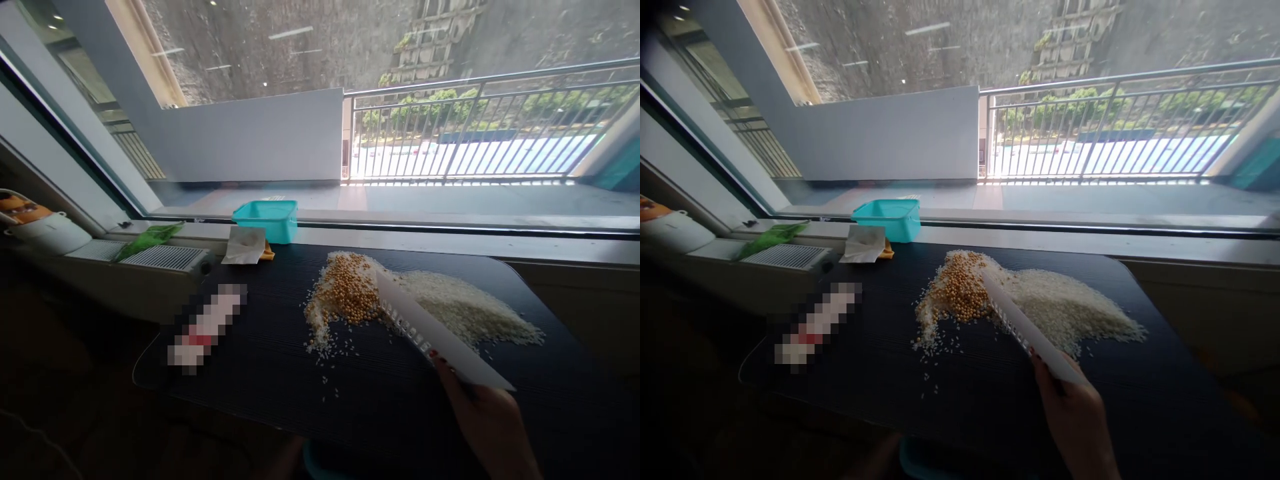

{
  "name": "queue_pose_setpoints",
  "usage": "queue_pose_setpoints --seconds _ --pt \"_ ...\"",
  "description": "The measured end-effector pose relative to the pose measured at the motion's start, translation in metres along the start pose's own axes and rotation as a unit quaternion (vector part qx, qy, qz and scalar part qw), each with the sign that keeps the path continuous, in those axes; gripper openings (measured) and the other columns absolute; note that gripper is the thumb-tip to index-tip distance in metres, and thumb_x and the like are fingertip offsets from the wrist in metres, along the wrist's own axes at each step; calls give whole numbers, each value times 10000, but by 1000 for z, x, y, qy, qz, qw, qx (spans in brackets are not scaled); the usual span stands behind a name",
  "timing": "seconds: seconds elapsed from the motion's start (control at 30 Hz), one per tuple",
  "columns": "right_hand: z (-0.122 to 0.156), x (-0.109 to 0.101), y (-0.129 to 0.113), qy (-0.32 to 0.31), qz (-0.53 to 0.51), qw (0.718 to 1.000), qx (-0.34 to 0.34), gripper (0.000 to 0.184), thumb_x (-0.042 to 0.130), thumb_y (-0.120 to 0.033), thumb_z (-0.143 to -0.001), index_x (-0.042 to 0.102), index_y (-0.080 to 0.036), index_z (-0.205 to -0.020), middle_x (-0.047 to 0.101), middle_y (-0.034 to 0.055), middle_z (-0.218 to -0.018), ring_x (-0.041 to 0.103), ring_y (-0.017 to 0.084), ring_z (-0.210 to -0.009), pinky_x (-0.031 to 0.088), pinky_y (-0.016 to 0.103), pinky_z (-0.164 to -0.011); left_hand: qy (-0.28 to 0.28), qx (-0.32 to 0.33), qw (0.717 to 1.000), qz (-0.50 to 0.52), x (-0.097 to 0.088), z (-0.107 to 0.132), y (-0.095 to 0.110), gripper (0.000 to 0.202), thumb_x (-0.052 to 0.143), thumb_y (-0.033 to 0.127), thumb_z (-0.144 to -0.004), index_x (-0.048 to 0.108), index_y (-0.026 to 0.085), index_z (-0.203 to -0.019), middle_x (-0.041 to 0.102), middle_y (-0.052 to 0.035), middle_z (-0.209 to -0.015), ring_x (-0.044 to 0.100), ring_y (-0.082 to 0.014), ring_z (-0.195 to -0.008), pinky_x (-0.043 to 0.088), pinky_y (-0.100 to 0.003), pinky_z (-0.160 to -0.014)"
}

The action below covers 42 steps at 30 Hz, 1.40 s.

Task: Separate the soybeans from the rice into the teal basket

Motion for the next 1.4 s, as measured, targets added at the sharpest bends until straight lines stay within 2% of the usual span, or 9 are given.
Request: queue_pose_setpoints --seconds 0.17,0.33,0.43,0.6,0.73,0.9,1.1,1.2,1.4 --pt "1 9 -7 -36 -8 997 -63 338 493 -463 -822 711 -218 -899 726 60 -861 690 257 -790 556 306 -688 30 46 998 32 10 21 -4 485 690 454 -692 651 221 -1115 615 -95 -1236 406 -330 -1299 250 -493 -1112" --pt "1 14 -13 -43 -31 995 -84 318 483 -448 -837 703 -227 -896 720 49 -863 691 243 -762 551 312 -700 43 -13 998 42 1 37 -20 529 681 515 -683 652 211 -1115 651 -112 -1169 477 -348 -1238 292 -493 -1085" --pt "-2 13 -16 -57 -35 994 -81 301 492 -445 -821 707 -246 -888 724 36 -847 688 240 -741 548 315 -695 55 -15 996 64 -3 37 -23 528 656 539 -686 645 221 -1108 653 -82 -1171 463 -326 -1257 346 -449 -1057" --pt "-19 13 -34 -75 -49 993 -74 302 524 -446 -783 722 -232 -860 730 45 -831 686 252 -784 526 288 -674 18 -19 993 113 0 35 -18 554 627 553 -687 630 194 -1108 662 -102 -1137 510 -323 -1214 386 -466 -1016" --pt "-44 47 -74 -145 -69 979 -125 289 545 -414 -776 730 -200 -836 717 39 -770 659 222 -722 493 275 -622 -9 -33 991 133 0 30 -18 550 655 531 -675 641 164 -1084 679 -124 -1093 525 -321 -1199 405 -436 -1005" --pt "-75 111 -117 -263 -94 952 -123 281 576 -394 -742 715 -149 -736 621 4 -580 544 141 -532 383 229 -451 -31 -25 994 104 -2 16 -26 566 651 524 -690 631 149 -1114 671 -140 -1102 523 -329 -1195 395 -466 -1007" --pt "-86 171 -161 -415 -178 877 -165 150 620 -260 -691 710 -147 -731 619 -21 -601 508 94 -555 403 207 -504 -30 -2 1000 -8 -11 -13 -19 477 560 537 -769 629 198 -1098 693 -117 -1032 511 -353 -1192 404 -481 -998" --pt "-89 185 -167 -450 -162 861 -171 131 624 -244 -681 710 -152 -716 601 -32 -575 482 78 -528 386 198 -482 -20 -11 999 -27 -17 -27 -15 468 453 543 -826 637 190 -1073 699 -117 -962 495 -369 -1203 389 -483 -1010" --pt "-100 183 -160 -409 -101 888 -183 37 677 -169 -593 666 -178 -627 599 -41 -522 492 83 -498 386 192 -436 -18 -35 998 -49 -18 -37 -22 499 416 537 -836 637 173 -1095 704 -112 -902 518 -368 -1174 400 -492 -1001"
Point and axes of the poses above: each hand's wrist, its own z-axis away from the middle knuckle, its own x-axis out of the palm, y = z × x, the point moved 7 cm from there along -z, towards the middle knuckle
